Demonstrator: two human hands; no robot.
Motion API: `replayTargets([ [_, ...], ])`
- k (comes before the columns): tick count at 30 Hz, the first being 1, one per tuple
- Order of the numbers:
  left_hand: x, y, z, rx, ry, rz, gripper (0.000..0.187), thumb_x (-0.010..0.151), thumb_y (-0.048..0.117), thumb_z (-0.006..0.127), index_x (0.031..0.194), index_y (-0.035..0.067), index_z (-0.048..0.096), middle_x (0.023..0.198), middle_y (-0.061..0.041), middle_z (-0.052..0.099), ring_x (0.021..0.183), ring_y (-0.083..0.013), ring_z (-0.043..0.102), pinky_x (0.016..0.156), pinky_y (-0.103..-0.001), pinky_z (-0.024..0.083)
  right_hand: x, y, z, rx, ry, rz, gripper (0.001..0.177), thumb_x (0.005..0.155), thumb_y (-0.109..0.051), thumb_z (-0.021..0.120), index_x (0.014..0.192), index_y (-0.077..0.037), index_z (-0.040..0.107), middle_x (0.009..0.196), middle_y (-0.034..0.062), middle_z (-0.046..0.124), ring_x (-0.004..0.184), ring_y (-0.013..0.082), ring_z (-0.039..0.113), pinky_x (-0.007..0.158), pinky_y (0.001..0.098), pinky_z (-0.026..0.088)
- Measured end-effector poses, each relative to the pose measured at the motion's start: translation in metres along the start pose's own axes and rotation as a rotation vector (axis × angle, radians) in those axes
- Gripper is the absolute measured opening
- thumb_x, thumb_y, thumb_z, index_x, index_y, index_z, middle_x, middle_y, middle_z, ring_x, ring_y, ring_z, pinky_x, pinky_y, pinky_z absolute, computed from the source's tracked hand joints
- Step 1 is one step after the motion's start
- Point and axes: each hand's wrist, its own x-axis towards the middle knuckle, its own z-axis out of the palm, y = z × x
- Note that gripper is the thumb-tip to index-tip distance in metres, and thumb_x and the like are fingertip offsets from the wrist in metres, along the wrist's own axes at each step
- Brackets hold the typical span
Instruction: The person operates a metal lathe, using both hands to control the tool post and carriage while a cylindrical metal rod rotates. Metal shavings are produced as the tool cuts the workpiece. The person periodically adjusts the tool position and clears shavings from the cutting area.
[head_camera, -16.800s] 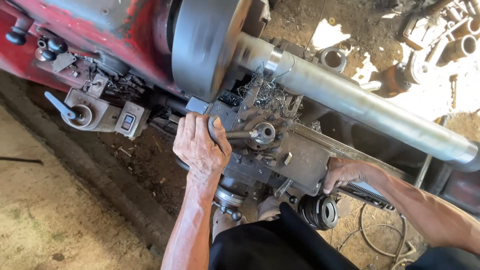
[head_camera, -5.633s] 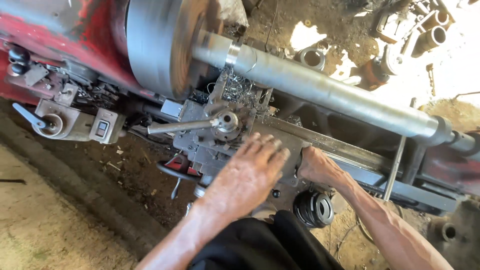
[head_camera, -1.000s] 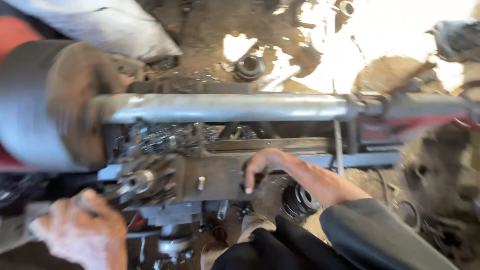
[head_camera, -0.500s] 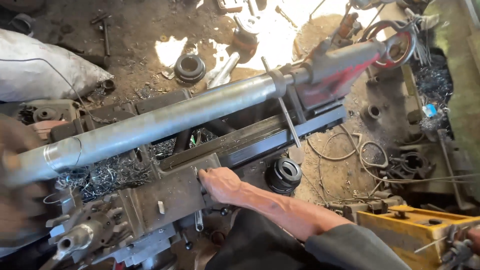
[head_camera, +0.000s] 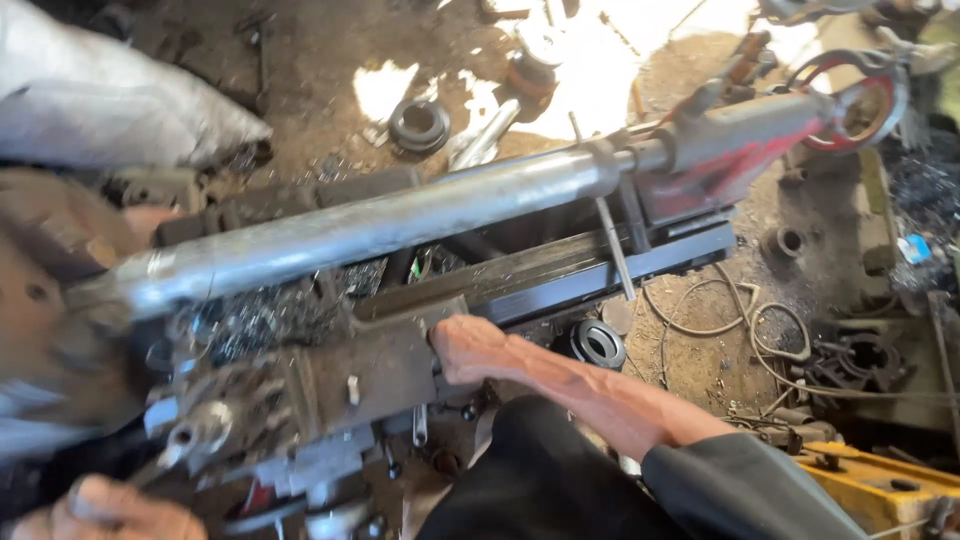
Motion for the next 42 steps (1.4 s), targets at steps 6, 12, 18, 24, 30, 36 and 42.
replayTargets([
  [6,0.021,0.001,-0.031,0.079,-0.306,-0.016,0.049,0.13,0.003,0.054,0.081,-0.002,0.056,0.083,-0.024,0.051,0.075,-0.0428,0.042,0.085,-0.052,0.034,0.01,-0.054,-0.081,0.182,-0.442,0.298,0.023,0.079,0.011,0.07,0.064,0.0,0.057,0.051,0.0012,0.049,0.046,0.0109,0.054,0.034,0.0223,0.036],
  [12,0.028,0.01,-0.026,0.122,-0.264,-0.079,0.05,0.124,0.018,0.046,0.08,-0.001,0.06,0.085,-0.023,0.055,0.08,-0.0463,0.049,0.076,-0.058,0.039,0.025,-0.06,-0.09,0.02,-0.63,0.293,0.026,0.055,-0.004,0.066,0.079,-0.003,0.059,0.064,0.0055,0.056,0.058,0.0138,0.052,0.043,0.0349,0.035],
  [18,0.022,0.003,-0.014,0.068,-0.127,-0.145,0.039,0.111,0.024,0.053,0.075,0.011,0.061,0.076,-0.007,0.05,0.074,-0.0353,0.057,0.072,-0.043,0.051,0.054,0.038,-0.034,0.287,-0.667,-0.022,0.011,0.053,-0.008,0.089,0.056,-0.008,0.078,0.051,0.009,0.068,0.044,0.0151,0.06,0.045,0.0261,0.045],
  [24,0.025,0.008,-0.013,0.074,-0.146,-0.153,0.038,0.11,0.022,0.049,0.076,0.013,0.061,0.076,-0.003,0.048,0.072,-0.0251,0.051,0.074,-0.033,0.046,0.053,-0.003,-0.051,0.384,-0.77,0.47,0.017,0.052,0.006,0.086,0.064,0.008,0.074,0.05,0.0141,0.045,0.041,0.0149,0.041,0.035,0.021,0.028],
  [30,0.033,0.009,-0.017,0.05,-0.127,-0.149,0.04,0.11,0.024,0.05,0.074,0.009,0.062,0.073,-0.005,0.047,0.07,-0.0276,0.05,0.075,-0.035,0.045,0.058,-0.008,-0.066,0.624,-0.884,0.58,0.023,0.056,0.025,0.079,0.054,0.012,0.06,0.046,0.0131,0.041,0.036,0.0121,0.032,0.035,0.0182,0.021],
  [36,0.03,0.005,-0.016,0.018,-0.117,-0.136,0.036,0.107,0.021,0.051,0.075,0.009,0.063,0.073,-0.007,0.047,0.067,-0.0288,0.05,0.075,-0.036,0.046,0.068,0.005,-0.061,0.745,-1.027,0.639,0.031,0.058,0.026,0.076,0.05,0.008,0.052,0.044,0.0118,0.035,0.035,0.013,0.032,0.036,0.0175,0.018],
  [42,0.04,0.011,-0.022,0.032,-0.1,-0.137,0.039,0.107,0.021,0.051,0.072,0.008,0.06,0.07,-0.008,0.047,0.066,-0.0298,0.051,0.073,-0.038,0.044,0.072,-0.006,-0.071,0.857,-1.311,0.689,0.032,0.064,0.018,0.072,0.05,0.001,0.048,0.047,0.0081,0.033,0.039,0.0103,0.026,0.041,0.0154,0.016],
])
